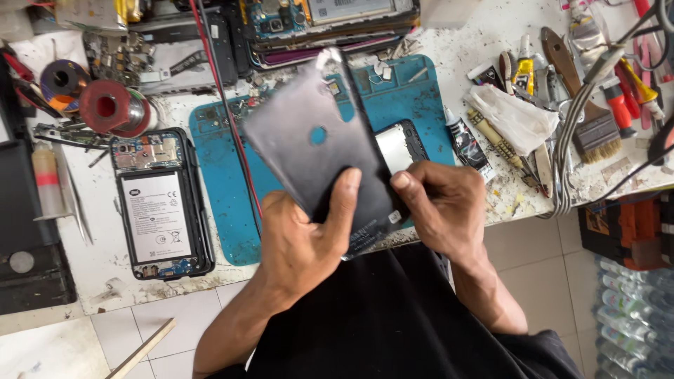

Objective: The person applies adhesive from a tube onto the inside of a phone back cover, then aligns the cover onto the phone body and presses it down to secure it. Earlier they handle and turn the black cover, working along its edges before applying the glue.

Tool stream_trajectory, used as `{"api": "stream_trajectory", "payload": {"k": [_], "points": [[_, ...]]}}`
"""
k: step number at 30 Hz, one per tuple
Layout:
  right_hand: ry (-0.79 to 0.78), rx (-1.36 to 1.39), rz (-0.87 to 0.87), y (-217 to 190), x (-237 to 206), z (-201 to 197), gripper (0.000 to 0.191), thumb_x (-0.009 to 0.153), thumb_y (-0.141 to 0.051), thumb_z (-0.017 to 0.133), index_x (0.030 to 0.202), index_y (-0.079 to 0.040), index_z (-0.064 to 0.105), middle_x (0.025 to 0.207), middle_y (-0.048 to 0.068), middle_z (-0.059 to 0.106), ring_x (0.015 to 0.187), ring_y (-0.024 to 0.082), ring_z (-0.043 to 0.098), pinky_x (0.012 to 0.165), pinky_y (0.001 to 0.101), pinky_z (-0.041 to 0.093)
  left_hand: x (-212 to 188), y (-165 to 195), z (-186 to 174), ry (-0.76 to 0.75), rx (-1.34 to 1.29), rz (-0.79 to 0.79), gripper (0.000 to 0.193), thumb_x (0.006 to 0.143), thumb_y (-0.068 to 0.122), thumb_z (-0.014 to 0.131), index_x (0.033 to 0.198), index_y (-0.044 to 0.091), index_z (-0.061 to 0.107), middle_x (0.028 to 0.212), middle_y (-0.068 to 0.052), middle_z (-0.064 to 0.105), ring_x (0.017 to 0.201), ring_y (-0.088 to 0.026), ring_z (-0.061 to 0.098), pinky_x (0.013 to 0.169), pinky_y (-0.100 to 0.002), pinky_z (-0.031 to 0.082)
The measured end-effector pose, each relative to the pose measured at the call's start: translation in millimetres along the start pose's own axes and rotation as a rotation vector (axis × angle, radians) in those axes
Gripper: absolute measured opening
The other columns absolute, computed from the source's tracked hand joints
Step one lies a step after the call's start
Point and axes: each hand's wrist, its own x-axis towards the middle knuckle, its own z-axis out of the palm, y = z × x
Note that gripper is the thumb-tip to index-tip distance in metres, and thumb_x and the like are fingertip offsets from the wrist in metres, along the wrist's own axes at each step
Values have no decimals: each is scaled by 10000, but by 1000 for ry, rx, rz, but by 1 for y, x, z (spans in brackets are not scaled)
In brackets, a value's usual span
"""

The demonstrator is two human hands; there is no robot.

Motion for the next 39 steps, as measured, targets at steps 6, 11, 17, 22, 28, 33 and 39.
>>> {"api": "stream_trajectory", "payload": {"k": [6, 11, 17, 22, 28, 33, 39], "points": [[-71, 222, -241, -11, 3, -5, 163, 956, -59, 680, 1047, 76, 678, 955, 134, 695, 836, 129, 668, 725, 246, 558, -4, 1, -5, 84, 25, 29, 240, 1034, 148, 667, 841, 6, 689, 673, -52, 708, 530, -142, 684, 499, -302, 456], [8, 126, -254, -7, -3, 3, 39, 992, 45, 702, 1009, 71, 679, 923, 117, 707, 782, 115, 646, 679, 233, 516, -5, 2, 3, 55, 22, 58, 205, 1028, 136, 668, 880, -2, 699, 709, -72, 721, 574, -161, 710, 499, -305, 480], [52, 31, -78, -2, 0, 7, 118, 1038, 2, 659, 944, 40, 721, 749, 75, 684, 629, 88, 572, 551, 240, 440, -7, -1, 3, 65, 26, 28, 224, 1027, 132, 672, 840, 9, 693, 675, -72, 708, 543, -172, 691, 497, -322, 458], [-44, 57, -228, -14, 2, 0, 96, 989, -16, 674, 1049, 44, 721, 927, 94, 732, 732, 91, 662, 579, 230, 509, -9, -4, -2, 86, 29, -85, 294, 1010, 125, 693, 741, 6, 680, 565, -67, 670, 441, -174, 619, 460, -328, 398], [46, -372, -473, -26, 8, 5, 76, 938, 16, 751, 995, 11, 701, 904, 116, 721, 760, 181, 708, 650, 286, 549, -11, -8, 10, 124, 156, 173, 266, 1037, 117, 687, 800, -3, 679, 636, -101, 667, 510, -225, 671, 466, -335, 426], [-139, -743, -888, -21, 30, -9, 172, 903, 25, 762, 980, 15, 609, 839, 95, 578, 718, 247, 603, 626, 390, 517, -9, -9, 11, 58, 261, 130, 337, 1006, 97, 722, 693, -7, 654, 521, -113, 607, 406, -259, 598, 416, -378, 378], [-247, -393, -681, 10, 27, -31, 86, 938, 17, 674, 920, 4, 591, 827, 100, 632, 720, 203, 637, 642, 333, 532, -6, 1, 3, -14, 85, 29, 293, 1023, 169, 689, 778, 8, 689, 581, -86, 656, 441, -181, 622, 442, -325, 412]]}}
